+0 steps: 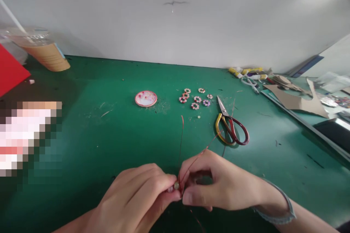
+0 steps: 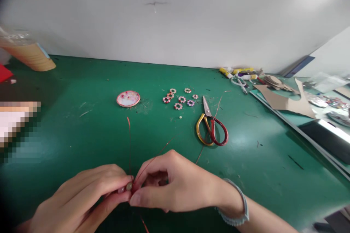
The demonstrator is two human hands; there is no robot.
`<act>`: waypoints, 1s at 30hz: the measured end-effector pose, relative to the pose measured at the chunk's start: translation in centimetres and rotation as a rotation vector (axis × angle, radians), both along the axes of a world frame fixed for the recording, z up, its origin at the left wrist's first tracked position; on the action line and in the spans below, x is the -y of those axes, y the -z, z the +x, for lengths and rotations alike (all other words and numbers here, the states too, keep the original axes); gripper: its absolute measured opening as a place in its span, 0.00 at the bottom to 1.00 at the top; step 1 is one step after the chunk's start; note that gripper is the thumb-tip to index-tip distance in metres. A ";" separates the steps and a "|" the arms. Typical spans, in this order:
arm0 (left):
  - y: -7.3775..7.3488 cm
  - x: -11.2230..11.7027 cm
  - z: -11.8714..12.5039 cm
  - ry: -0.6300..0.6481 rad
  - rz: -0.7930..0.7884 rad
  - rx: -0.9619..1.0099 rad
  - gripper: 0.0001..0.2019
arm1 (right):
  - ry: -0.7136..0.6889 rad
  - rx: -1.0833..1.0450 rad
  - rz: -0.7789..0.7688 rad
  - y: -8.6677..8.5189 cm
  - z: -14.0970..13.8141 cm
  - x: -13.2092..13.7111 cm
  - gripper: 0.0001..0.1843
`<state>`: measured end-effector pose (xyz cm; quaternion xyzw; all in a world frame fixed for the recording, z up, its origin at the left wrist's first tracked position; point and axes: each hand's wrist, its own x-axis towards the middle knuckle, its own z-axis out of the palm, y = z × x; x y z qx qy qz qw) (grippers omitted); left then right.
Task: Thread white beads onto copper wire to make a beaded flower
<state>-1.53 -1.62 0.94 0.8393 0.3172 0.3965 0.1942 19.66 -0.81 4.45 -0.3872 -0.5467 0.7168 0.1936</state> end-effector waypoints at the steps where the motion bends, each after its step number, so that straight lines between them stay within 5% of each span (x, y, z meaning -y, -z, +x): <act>1: -0.1 0.0 0.1 0.004 0.015 -0.007 0.08 | 0.010 -0.010 0.040 0.0 -0.2 0.1 0.02; 4: -0.5 -0.3 0.1 0.028 0.037 -0.034 0.10 | 0.040 -0.023 0.105 0.0 -0.6 0.5 0.04; 7: -1.0 -0.6 0.1 0.035 0.086 -0.038 0.10 | 0.047 -0.052 -0.003 0.1 -0.8 0.7 0.05; 21: -1.9 -1.2 -1.1 0.170 0.697 -0.372 0.11 | 0.044 -0.011 -0.083 -0.2 -0.7 0.7 0.05; 27: -2.1 -1.7 -0.9 0.211 0.707 -0.395 0.15 | 0.115 0.021 0.045 -0.3 -1.2 1.2 0.07; 30: -1.9 -1.2 -0.3 0.154 0.479 -0.312 0.15 | 0.128 0.040 0.207 -0.4 -1.4 1.5 0.09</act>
